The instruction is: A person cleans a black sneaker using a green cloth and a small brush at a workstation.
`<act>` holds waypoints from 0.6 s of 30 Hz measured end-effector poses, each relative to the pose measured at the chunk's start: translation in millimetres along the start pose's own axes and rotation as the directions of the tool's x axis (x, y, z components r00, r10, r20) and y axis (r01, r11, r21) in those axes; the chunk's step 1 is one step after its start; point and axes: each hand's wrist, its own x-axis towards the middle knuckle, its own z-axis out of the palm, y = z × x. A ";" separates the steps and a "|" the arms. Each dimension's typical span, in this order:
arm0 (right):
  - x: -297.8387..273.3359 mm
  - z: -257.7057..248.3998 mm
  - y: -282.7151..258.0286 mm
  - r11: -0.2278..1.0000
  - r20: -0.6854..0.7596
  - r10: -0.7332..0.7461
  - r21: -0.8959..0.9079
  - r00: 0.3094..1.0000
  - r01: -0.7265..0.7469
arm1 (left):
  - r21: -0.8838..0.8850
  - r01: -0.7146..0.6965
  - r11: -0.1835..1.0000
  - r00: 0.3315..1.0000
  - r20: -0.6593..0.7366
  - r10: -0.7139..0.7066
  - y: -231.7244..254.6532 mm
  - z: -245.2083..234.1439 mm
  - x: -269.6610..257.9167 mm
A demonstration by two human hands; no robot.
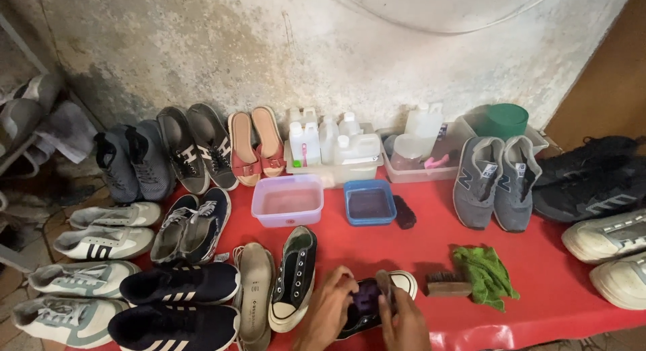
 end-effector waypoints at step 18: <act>11.5 -79.9 -87.1 0.796 0.153 -0.366 0.562 0.918 0.223 | -0.317 -0.268 0.910 0.963 -0.097 0.250 106.0 -134.7 33.8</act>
